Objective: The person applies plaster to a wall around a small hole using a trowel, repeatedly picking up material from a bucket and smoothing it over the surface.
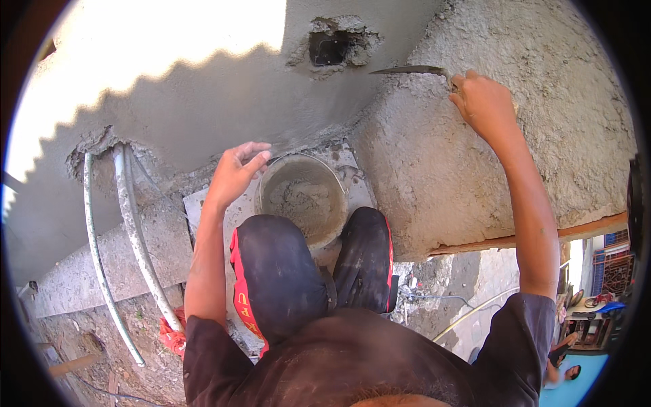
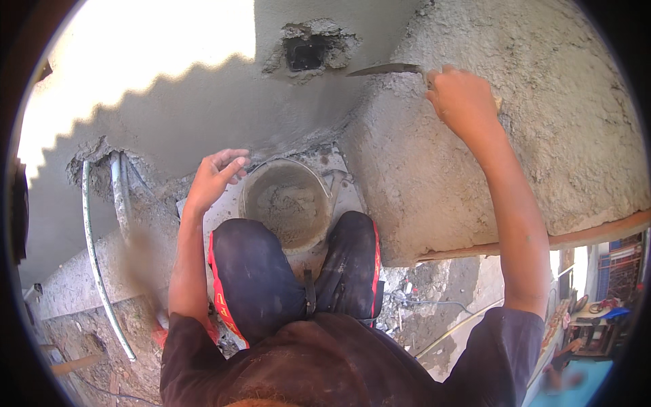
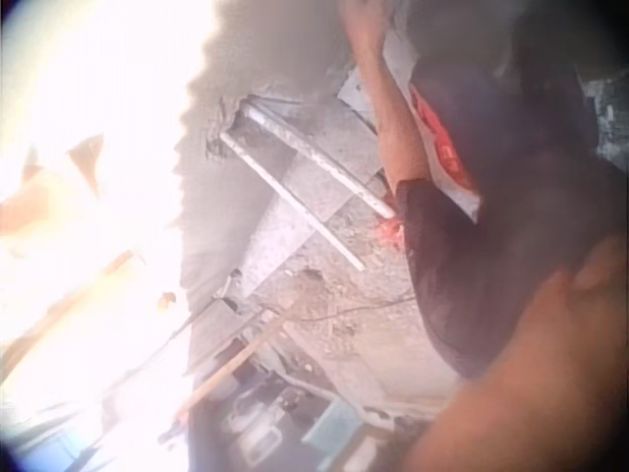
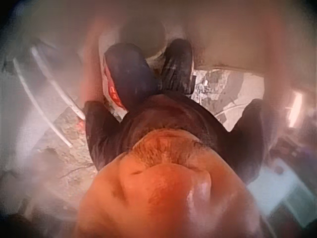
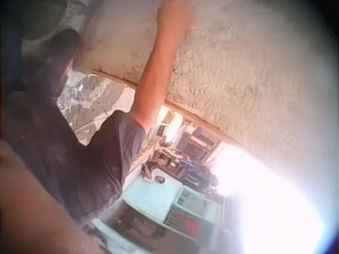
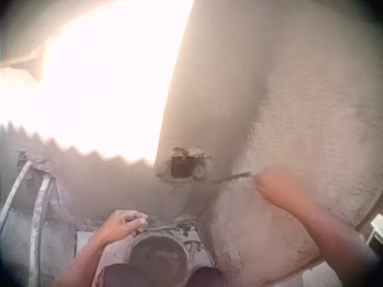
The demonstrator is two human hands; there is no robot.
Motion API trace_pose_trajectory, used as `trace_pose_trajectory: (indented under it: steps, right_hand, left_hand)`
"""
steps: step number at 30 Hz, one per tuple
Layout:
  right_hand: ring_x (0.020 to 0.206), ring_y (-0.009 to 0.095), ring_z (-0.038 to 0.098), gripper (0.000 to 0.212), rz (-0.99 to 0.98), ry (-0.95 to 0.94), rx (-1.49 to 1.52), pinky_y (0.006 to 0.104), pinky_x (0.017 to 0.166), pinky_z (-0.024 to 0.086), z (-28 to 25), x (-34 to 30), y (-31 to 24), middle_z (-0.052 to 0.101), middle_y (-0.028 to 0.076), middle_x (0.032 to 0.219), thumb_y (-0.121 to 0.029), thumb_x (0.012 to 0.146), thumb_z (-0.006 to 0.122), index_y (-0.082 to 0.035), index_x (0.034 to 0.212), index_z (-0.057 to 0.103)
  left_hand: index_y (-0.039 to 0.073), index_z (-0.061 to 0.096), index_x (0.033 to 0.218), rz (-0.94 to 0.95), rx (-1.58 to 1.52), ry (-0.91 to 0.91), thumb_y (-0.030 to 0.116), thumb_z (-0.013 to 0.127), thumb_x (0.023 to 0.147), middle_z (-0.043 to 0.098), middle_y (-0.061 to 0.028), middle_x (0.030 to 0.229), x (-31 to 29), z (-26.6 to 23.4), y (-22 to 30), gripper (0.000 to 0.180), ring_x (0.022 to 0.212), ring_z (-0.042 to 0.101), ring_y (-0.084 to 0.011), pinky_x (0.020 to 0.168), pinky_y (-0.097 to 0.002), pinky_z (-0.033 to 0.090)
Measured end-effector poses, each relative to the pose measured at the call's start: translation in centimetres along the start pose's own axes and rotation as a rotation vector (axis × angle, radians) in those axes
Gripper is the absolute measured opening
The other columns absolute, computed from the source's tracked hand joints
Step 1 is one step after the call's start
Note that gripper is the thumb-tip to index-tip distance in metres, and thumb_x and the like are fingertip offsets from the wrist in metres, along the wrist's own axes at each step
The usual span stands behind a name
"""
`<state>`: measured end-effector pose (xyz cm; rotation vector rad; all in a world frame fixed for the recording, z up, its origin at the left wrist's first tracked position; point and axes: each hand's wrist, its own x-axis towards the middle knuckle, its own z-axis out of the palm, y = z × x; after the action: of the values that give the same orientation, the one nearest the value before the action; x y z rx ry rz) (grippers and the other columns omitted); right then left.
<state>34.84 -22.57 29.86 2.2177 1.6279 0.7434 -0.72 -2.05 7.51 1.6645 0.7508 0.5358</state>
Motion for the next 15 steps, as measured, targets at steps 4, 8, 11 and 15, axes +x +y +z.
trace_pose_trajectory:
  steps: [4,8,11,15]
  right_hand:
    - [0.090,0.035,0.072,0.024,-0.094,-0.026,-0.100,0.0481,0.076,0.056,1.1,3.3,0.0,0.071,0.015,0.096,-0.030,0.090,0.072,-0.007,0.098,0.072]
    - [0.087,0.035,0.072,0.023,-0.113,0.065,-0.085,0.0477,0.074,0.057,0.8,6.0,-1.0,0.072,0.016,0.093,-0.030,0.089,0.073,-0.007,0.093,0.072]
    - [0.085,0.036,0.072,0.024,-0.101,0.053,-0.081,0.0471,0.073,0.057,1.1,6.3,-0.7,0.072,0.016,0.090,-0.030,0.088,0.073,-0.006,0.091,0.073]
    - [0.087,0.038,0.071,0.025,-0.110,0.002,-0.078,0.0486,0.074,0.056,-1.2,8.2,-0.9,0.072,0.018,0.089,-0.029,0.089,0.074,-0.005,0.091,0.072]
  left_hand:
    - [-0.002,0.070,0.118,0.060,0.075,-0.064,0.033,0.064,0.099,0.074,-0.0103,0.103,9.3,3.2,7.5,0.040,0.088,0.070,-0.0167,0.071,-0.0310,0.055]
    - [0.000,0.075,0.106,0.067,0.126,0.229,0.037,0.067,0.096,0.076,-0.0142,0.094,14.1,6.3,10.5,0.039,0.084,0.073,-0.0260,0.075,-0.0379,0.056]
    - [0.005,0.079,0.091,0.061,0.098,0.620,0.042,0.072,0.089,0.076,-0.0177,0.088,14.6,9.7,10.9,0.038,0.090,0.073,-0.0367,0.083,-0.0459,0.055]
    - [0.006,0.079,0.090,0.094,0.115,0.706,0.042,0.074,0.087,0.077,-0.0162,0.088,14.6,10.5,9.6,0.036,0.088,0.074,-0.0354,0.081,-0.0455,0.056]
